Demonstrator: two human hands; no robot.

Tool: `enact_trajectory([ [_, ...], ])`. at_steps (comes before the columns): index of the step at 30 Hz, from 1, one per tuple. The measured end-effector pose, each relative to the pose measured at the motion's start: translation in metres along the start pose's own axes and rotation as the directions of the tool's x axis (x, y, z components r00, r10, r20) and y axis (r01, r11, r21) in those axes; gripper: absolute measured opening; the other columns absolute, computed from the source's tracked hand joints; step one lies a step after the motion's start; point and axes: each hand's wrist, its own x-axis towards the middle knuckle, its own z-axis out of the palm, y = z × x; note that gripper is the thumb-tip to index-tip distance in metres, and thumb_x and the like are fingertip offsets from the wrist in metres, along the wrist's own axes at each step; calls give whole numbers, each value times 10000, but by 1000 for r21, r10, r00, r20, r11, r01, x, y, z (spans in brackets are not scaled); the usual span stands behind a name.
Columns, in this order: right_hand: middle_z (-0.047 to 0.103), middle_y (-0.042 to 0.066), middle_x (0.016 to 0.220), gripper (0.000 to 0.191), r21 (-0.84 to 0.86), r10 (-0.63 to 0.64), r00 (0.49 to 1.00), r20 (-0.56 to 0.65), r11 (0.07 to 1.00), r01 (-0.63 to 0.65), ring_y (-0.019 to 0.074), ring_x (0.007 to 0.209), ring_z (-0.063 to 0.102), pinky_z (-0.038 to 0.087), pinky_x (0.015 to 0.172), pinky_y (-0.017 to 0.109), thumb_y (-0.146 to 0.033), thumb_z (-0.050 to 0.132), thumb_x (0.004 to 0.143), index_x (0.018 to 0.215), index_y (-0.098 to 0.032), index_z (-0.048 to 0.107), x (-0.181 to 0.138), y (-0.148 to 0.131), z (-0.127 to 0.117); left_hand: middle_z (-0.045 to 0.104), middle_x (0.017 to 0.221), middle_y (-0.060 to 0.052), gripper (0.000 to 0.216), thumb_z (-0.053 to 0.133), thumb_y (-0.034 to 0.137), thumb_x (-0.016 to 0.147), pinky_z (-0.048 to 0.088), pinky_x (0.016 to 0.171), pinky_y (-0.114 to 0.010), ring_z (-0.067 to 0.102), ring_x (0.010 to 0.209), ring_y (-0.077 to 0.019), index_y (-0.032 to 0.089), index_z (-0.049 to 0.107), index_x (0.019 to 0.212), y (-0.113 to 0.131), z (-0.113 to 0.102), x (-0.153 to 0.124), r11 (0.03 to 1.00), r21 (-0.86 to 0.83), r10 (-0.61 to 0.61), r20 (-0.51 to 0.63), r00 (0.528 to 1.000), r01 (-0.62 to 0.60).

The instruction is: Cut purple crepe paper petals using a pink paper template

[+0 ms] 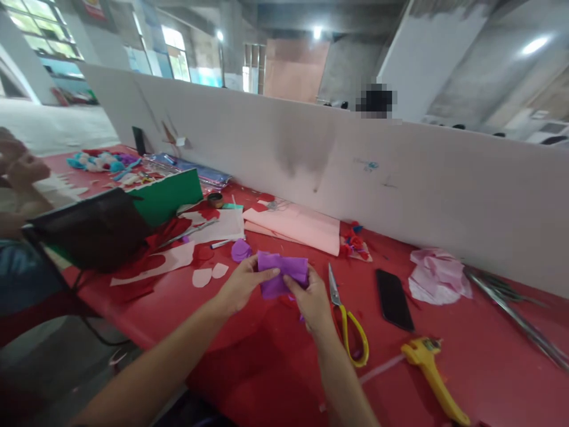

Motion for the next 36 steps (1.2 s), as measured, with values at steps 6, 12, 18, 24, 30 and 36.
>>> enact_trajectory([
  [6,675,28,1023,341,-4,-133,986,-100,991,133,197,936,614,488,881,353,-407,699,776,1055,-232,612,-6,5,-20,699,735,-24,320,858,282,531,462,675,-256,599,647,-127,129,730,781,-11,16,24,1000,16,-3,-18,1000,4],
  [12,683,41,937,280,-20,-86,993,-81,996,85,206,840,630,515,801,354,-467,605,845,957,-211,626,-6,11,-29,706,723,-25,327,869,253,520,470,654,-250,609,627,-123,138,734,795,-30,13,32,997,-17,-70,-6,998,69],
  [18,639,61,1046,294,-237,-215,964,-154,956,175,212,934,614,500,834,372,-385,581,883,1137,-240,554,-8,23,-27,709,786,-26,273,825,206,612,473,675,-229,611,680,-110,142,728,860,-35,4,29,999,-34,-43,-2,999,43],
  [24,580,41,1096,243,-355,-469,866,-174,850,389,195,1033,568,465,904,381,-202,624,862,1083,-288,572,-13,23,-24,700,768,-13,250,825,192,614,470,642,-206,604,667,-95,156,727,841,-30,4,28,992,-94,-85,-9,996,83],
  [30,526,47,1103,222,-484,-662,732,-160,699,526,196,999,557,480,852,385,-83,663,805,936,-260,635,-19,16,-24,704,770,-15,264,833,189,588,470,644,-206,617,686,-104,173,732,831,-28,5,25,989,-116,-95,-21,995,92],
  [36,551,35,1017,305,-644,-779,615,-123,534,548,185,906,543,468,764,357,-56,724,746,967,-256,657,-26,7,-23,712,779,-28,261,842,190,564,485,703,-243,630,723,-131,168,735,801,-25,9,23,987,-122,-107,-10,994,105],
])
